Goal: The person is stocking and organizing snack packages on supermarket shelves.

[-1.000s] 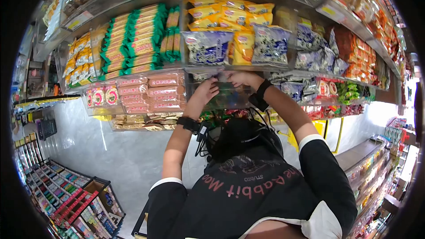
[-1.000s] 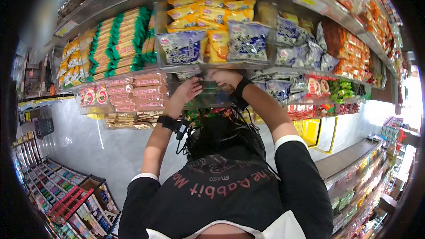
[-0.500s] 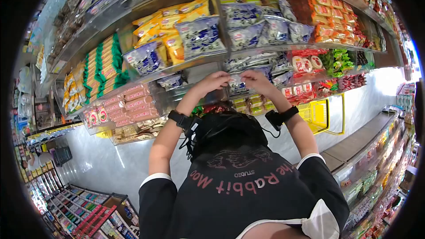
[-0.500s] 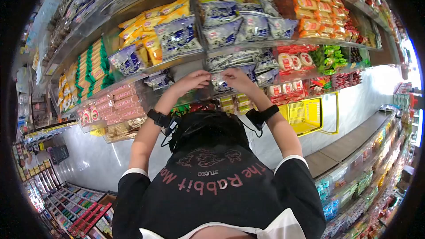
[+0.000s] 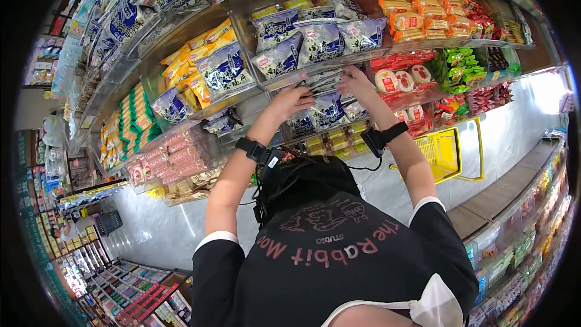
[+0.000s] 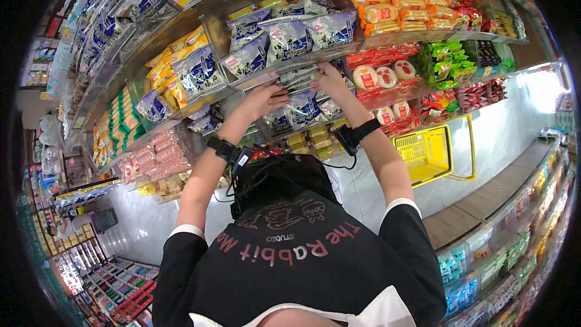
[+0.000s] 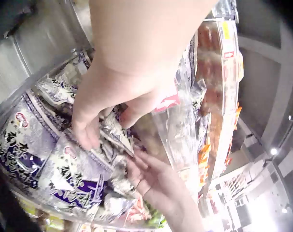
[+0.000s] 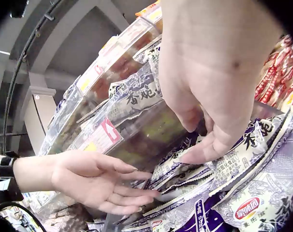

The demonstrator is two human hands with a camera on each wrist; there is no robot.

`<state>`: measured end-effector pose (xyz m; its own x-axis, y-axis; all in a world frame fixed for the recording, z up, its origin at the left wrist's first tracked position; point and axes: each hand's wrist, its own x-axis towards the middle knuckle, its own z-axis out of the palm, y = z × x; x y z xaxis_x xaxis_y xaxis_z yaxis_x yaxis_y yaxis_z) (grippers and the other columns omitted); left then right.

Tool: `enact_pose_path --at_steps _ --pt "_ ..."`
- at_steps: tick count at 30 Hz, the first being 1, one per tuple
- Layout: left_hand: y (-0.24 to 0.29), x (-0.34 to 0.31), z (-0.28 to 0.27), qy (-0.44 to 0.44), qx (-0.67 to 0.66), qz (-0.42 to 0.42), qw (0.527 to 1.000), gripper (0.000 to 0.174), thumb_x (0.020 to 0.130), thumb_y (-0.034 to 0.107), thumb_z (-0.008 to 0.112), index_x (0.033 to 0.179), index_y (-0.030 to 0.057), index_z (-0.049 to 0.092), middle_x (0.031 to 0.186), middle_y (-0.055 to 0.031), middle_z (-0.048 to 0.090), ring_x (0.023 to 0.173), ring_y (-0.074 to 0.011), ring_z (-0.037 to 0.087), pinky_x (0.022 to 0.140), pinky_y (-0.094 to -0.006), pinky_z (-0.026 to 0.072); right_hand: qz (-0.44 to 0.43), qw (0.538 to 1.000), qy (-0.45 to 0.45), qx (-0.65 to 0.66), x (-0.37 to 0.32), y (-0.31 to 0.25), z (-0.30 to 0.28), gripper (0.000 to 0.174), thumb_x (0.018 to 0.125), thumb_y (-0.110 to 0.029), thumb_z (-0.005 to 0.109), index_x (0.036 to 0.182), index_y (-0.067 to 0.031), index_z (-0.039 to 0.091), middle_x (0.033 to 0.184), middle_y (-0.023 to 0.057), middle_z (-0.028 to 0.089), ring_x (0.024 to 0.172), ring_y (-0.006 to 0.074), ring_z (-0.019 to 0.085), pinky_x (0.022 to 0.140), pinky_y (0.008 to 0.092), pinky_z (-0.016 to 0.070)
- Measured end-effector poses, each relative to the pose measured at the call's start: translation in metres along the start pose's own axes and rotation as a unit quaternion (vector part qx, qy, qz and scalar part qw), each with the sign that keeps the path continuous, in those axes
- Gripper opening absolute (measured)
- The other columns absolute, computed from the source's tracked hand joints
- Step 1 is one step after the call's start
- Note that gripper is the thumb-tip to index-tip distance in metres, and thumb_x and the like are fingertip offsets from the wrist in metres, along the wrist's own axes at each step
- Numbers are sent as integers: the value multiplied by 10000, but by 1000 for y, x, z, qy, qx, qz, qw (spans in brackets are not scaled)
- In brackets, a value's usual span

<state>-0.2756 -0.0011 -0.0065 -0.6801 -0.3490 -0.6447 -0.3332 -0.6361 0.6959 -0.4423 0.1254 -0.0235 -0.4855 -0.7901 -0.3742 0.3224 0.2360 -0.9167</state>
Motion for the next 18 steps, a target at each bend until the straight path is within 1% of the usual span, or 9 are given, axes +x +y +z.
enact_pose_path --at_steps 1,4,7,10,13,16,17,18 --pt "1 0 2 -6 6 5 1000 277 850 137 493 1083 5 421 1085 -169 502 1005 -305 514 869 -406 449 2 1000 24 1 -3 -5 4 358 853 -117 491 1166 35 407 980 123 532 788 182 573 593 265 477" --pt "0 4 3 -7 -13 -3 1000 305 853 150 496 1108 10 404 1090 -183 501 1000 -303 517 859 -395 453 -16 1000 19 -11 -4 -6 -2 258 836 -121 528 1039 38 521 843 92 593 715 135 571 575 245 456" --pt "2 -3 8 1 8 -10 1000 385 850 225 520 1142 13 383 1098 -203 495 1001 -309 515 856 -398 451 -23 1000 11 5 1 5 -15 171 820 -114 557 915 27 579 729 57 606 655 99 558 568 225 436" --pt "10 -16 17 20 46 -48 998 488 836 348 536 1160 23 372 1106 -217 489 994 -311 519 848 -405 449 -3 1000 -20 -18 -7 7 -21 141 817 -89 554 906 19 573 763 68 607 645 96 549 565 216 428" --pt "8 -13 5 21 48 -89 995 573 816 444 532 1166 22 366 1077 -204 498 995 -306 521 841 -410 445 -18 998 -42 -51 -24 7 -22 125 817 -74 551 898 19 570 771 69 608 665 98 551 573 211 426" --pt "4 -14 2 55 83 -140 985 594 807 478 528 1149 14 386 1017 -176 513 974 -290 529 836 -398 446 -33 997 -70 -24 -42 6 -23 122 814 -64 548 898 22 566 781 65 609 693 92 552 582 207 420" --pt "3 -15 2 62 100 -147 982 596 799 463 551 1122 -16 403 1006 -147 500 952 -262 534 840 -391 446 -36 994 -89 -47 -47 6 -23 122 814 -66 549 900 18 565 785 61 610 701 91 553 587 207 420" --pt "-5 -13 -2 36 92 -115 988 576 801 445 559 1112 -17 412 1009 -137 502 936 -248 541 834 -379 451 -39 991 -107 -70 -51 5 -22 122 814 -68 550 903 15 564 789 57 610 710 89 555 593 207 420"
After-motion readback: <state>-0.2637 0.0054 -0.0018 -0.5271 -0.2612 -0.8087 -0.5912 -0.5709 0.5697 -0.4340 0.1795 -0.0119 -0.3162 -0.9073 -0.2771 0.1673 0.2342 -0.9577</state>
